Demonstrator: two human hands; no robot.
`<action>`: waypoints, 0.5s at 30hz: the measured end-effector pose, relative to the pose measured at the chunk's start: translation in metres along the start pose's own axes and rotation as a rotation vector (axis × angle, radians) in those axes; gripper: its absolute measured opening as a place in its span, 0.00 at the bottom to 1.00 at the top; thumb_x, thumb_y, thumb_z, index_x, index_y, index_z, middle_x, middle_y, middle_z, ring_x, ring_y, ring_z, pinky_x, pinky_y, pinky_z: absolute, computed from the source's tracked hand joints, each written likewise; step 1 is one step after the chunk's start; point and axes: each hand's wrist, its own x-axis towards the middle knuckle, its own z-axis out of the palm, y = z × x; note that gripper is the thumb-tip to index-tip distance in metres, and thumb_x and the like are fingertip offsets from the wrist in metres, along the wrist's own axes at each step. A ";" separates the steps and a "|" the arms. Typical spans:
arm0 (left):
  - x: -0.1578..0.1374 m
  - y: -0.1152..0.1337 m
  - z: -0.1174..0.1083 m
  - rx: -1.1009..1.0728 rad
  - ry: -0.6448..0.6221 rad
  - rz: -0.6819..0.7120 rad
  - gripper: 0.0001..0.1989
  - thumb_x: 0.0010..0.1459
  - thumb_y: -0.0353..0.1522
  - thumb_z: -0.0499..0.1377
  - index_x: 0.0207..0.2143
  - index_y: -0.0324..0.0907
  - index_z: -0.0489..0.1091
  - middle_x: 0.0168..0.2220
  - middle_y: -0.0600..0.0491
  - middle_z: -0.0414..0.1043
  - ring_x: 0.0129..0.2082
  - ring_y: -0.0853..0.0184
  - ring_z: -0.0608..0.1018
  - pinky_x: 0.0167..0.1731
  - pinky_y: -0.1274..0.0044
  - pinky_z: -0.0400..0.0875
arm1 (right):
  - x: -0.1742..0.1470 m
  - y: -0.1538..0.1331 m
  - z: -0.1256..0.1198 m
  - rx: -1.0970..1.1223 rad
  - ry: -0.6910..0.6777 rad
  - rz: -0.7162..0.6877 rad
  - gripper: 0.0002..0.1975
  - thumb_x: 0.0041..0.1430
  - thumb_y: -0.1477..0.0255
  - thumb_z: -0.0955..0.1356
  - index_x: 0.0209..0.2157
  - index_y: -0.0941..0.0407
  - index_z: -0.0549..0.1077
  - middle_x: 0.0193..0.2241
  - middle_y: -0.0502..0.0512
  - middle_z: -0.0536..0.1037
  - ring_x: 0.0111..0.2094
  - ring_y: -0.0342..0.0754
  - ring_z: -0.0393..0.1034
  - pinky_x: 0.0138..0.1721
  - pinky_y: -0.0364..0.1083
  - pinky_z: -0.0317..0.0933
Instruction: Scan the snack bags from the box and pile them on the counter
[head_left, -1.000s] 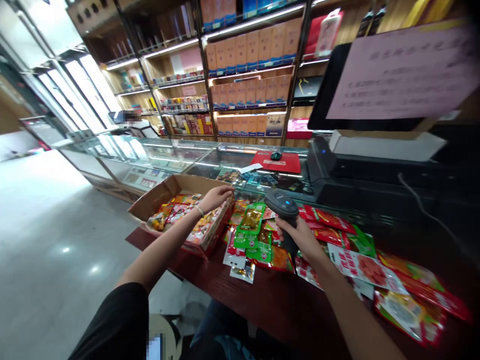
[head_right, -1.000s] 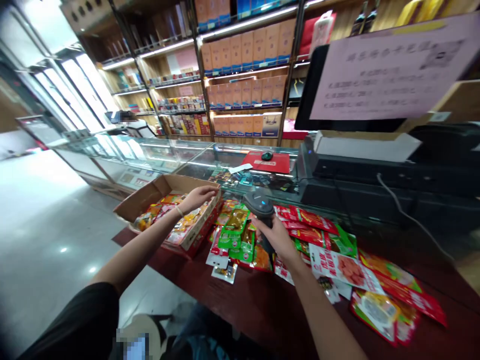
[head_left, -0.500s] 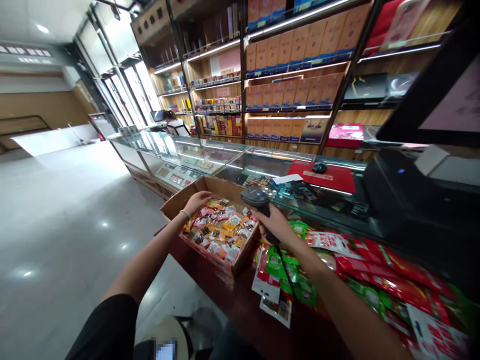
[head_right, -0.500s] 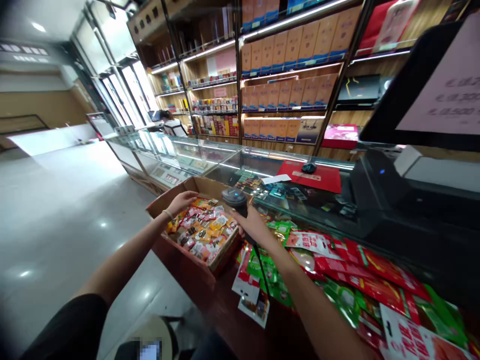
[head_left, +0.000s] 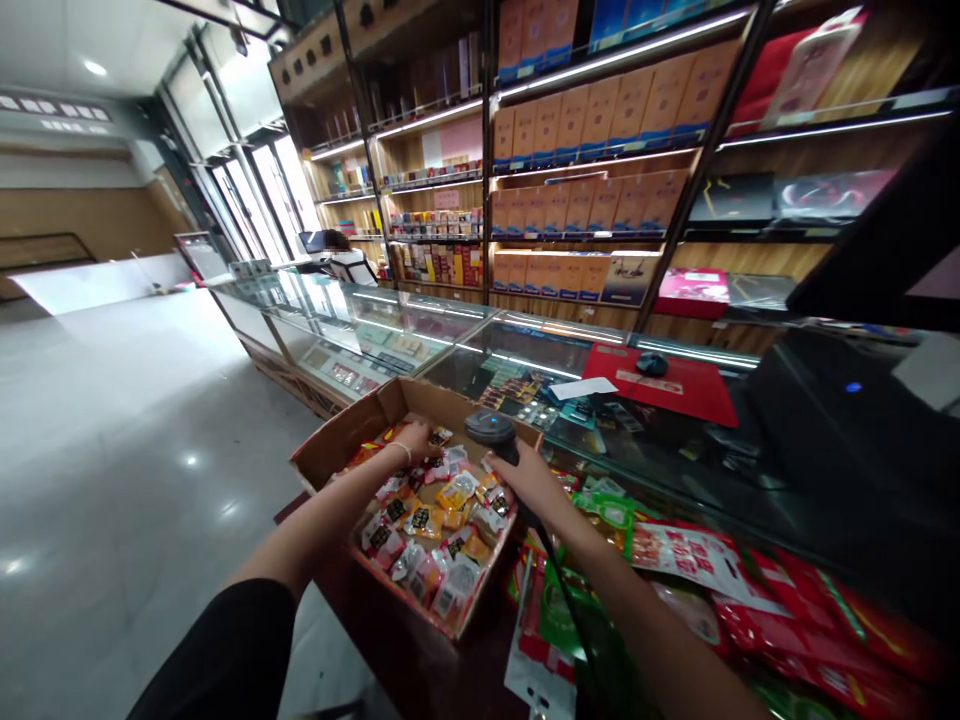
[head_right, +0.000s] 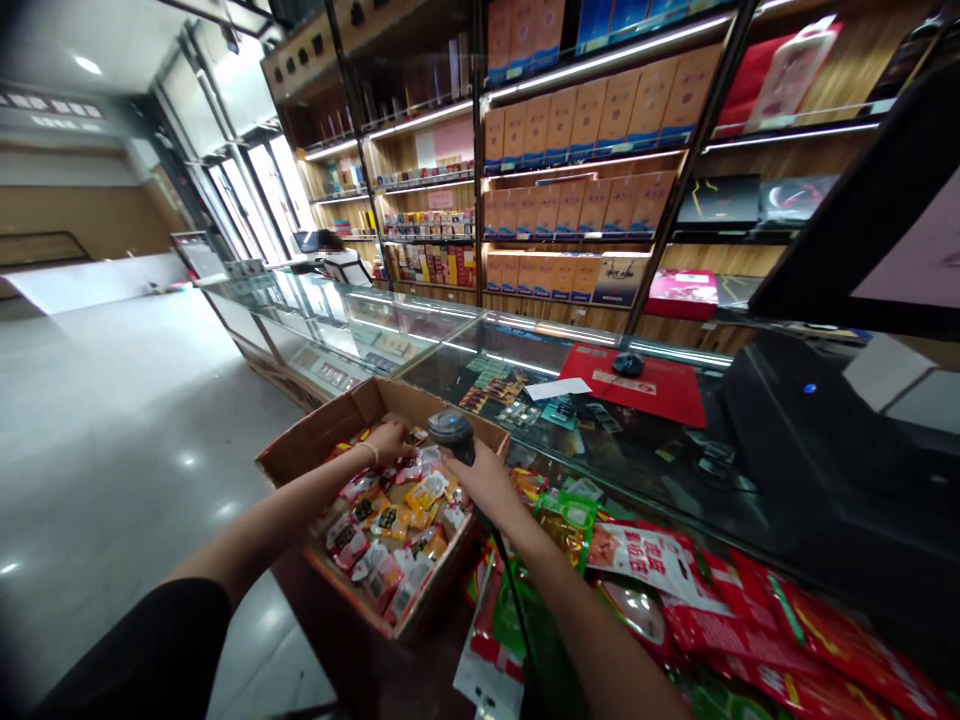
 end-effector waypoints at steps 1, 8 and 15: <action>0.000 0.001 0.003 0.018 0.005 0.003 0.21 0.42 0.41 0.66 0.36 0.36 0.75 0.42 0.35 0.74 0.45 0.48 0.76 0.45 0.67 0.68 | -0.001 0.000 0.000 0.010 0.003 0.011 0.12 0.53 0.62 0.69 0.35 0.52 0.67 0.12 0.43 0.67 0.10 0.44 0.61 0.10 0.43 0.56; -0.013 0.020 0.007 0.036 -0.010 0.007 0.10 0.48 0.37 0.64 0.27 0.39 0.76 0.31 0.36 0.76 0.41 0.50 0.78 0.46 0.66 0.68 | -0.002 0.002 0.000 0.060 0.023 0.001 0.12 0.52 0.63 0.69 0.34 0.52 0.65 0.13 0.44 0.67 0.10 0.44 0.62 0.10 0.42 0.57; -0.035 0.039 -0.012 -0.168 0.028 -0.003 0.09 0.47 0.36 0.65 0.24 0.39 0.74 0.30 0.38 0.76 0.40 0.50 0.78 0.45 0.65 0.69 | -0.008 0.004 -0.001 0.072 0.045 -0.047 0.11 0.53 0.63 0.68 0.34 0.53 0.64 0.15 0.42 0.67 0.10 0.42 0.61 0.11 0.41 0.58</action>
